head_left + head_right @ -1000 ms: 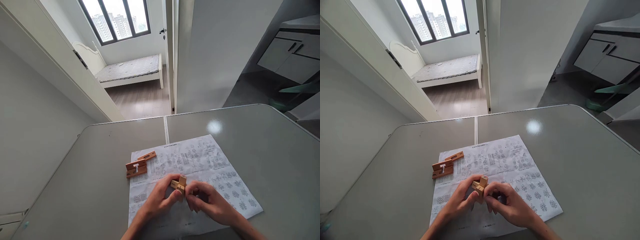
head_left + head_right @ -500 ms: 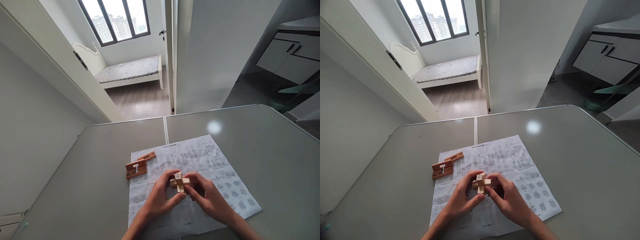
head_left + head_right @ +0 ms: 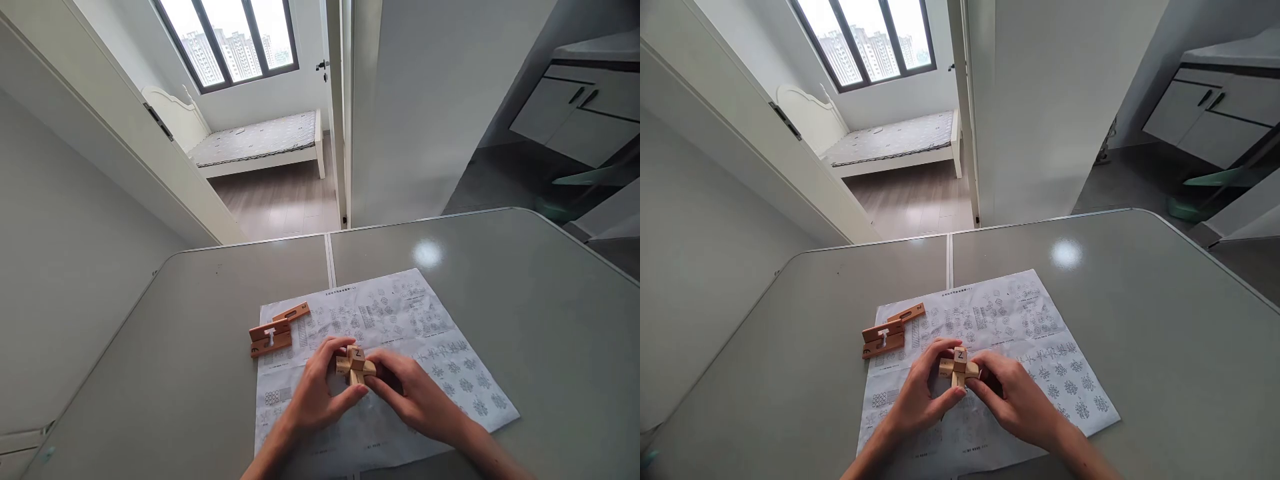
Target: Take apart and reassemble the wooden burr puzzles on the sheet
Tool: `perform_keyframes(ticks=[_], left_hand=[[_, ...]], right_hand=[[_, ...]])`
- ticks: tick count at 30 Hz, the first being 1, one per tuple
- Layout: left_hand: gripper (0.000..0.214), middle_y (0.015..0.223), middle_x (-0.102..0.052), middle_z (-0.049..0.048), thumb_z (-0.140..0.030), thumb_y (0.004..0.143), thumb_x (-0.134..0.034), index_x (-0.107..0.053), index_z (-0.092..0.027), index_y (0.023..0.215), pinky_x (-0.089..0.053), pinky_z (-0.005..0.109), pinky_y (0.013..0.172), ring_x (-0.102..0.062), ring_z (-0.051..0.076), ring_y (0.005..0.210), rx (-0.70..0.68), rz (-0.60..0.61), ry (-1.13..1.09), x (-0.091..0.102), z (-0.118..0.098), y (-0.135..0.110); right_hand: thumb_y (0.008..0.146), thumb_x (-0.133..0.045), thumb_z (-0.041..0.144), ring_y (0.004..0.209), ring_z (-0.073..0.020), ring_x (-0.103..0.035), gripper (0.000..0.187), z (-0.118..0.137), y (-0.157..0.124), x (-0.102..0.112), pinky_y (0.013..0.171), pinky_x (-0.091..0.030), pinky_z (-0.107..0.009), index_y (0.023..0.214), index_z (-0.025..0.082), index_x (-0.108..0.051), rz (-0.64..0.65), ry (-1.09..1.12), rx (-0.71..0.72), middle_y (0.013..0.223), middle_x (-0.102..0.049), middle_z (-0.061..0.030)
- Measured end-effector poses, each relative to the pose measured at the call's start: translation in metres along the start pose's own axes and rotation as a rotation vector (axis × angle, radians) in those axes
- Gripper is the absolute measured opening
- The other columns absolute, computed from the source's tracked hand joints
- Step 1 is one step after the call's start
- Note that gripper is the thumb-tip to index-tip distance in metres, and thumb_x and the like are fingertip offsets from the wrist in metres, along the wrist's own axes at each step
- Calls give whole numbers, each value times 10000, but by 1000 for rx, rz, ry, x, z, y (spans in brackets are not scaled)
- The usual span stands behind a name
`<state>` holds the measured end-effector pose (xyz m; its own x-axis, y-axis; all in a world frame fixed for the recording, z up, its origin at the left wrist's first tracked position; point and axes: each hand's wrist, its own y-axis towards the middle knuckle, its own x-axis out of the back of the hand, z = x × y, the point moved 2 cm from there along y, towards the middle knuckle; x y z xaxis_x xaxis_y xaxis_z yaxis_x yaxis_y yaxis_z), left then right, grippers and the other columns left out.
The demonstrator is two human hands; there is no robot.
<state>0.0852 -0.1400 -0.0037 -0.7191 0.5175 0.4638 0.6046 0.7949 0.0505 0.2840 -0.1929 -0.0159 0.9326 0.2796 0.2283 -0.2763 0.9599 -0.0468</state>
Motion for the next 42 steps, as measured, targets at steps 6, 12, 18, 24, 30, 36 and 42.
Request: perform_keyframes(ticks=[6, 12, 18, 24, 30, 36, 42], left_hand=[[502, 1206, -613, 84, -420, 897, -738, -559, -246, 1333, -540, 341, 916, -646, 226, 1021, -57, 7, -6, -1, 0, 0], [492, 1227, -607, 104, -414, 908, -721, -561, -230, 1335, -533, 362, 943, -638, 247, 1052, -59, 21, -17, -1, 1, -1], [472, 1230, -599, 96, -391, 905, -719, -566, -232, 1322, -527, 360, 945, -631, 244, 1053, -35, 9, -32, -2, 1, 0], [457, 1215, -595, 94, -398, 917, -701, -566, -225, 1318, -522, 346, 934, -621, 234, 1031, -24, 7, -41, -3, -1, 1], [427, 1221, -623, 101, -460, 951, -648, -586, -217, 1297, -513, 369, 980, -622, 255, 1085, 11, 16, -58, -3, -5, 0], [446, 1122, -662, 95, -583, 964, -567, -627, -193, 1171, -523, 354, 903, -636, 246, 989, 37, 10, -56, -2, -7, 2], [577, 1038, -671, 78, -724, 972, -452, -617, -192, 1121, -523, 330, 835, -641, 224, 905, 67, -6, -114, -4, -4, 3]], right_hand=[[1043, -546, 324, 719, -156, -547, 147, -6, -1, -3, 665, -447, -258, 1026, 218, -647, -66, -65, 56, 866, -640, -17], [1042, -544, 273, 631, -139, -543, 110, -11, -5, -9, 600, -441, -250, 1030, 230, -645, -157, -223, 173, 812, -621, -5], [1064, -509, 238, 623, -147, -590, 102, -14, -7, -12, 607, -464, -262, 1102, 233, -603, -244, -368, 272, 856, -656, -24], [1069, -527, 213, 626, -154, -621, 140, -14, -9, -12, 607, -456, -259, 1185, 221, -605, -303, -474, 342, 879, -696, -42], [1066, -532, 181, 667, -165, -685, 224, -13, -11, -12, 632, -483, -263, 1268, 233, -616, -336, -535, 374, 944, -754, -59], [1071, -514, 182, 718, -164, -729, 193, -12, -9, -13, 656, -525, -263, 1190, 243, -654, -382, -513, 378, 979, -778, -65], [1064, -565, 279, 617, -133, -668, 144, -15, -9, -12, 628, -542, -268, 1194, 249, -620, -312, -389, 330, 953, -763, -46]])
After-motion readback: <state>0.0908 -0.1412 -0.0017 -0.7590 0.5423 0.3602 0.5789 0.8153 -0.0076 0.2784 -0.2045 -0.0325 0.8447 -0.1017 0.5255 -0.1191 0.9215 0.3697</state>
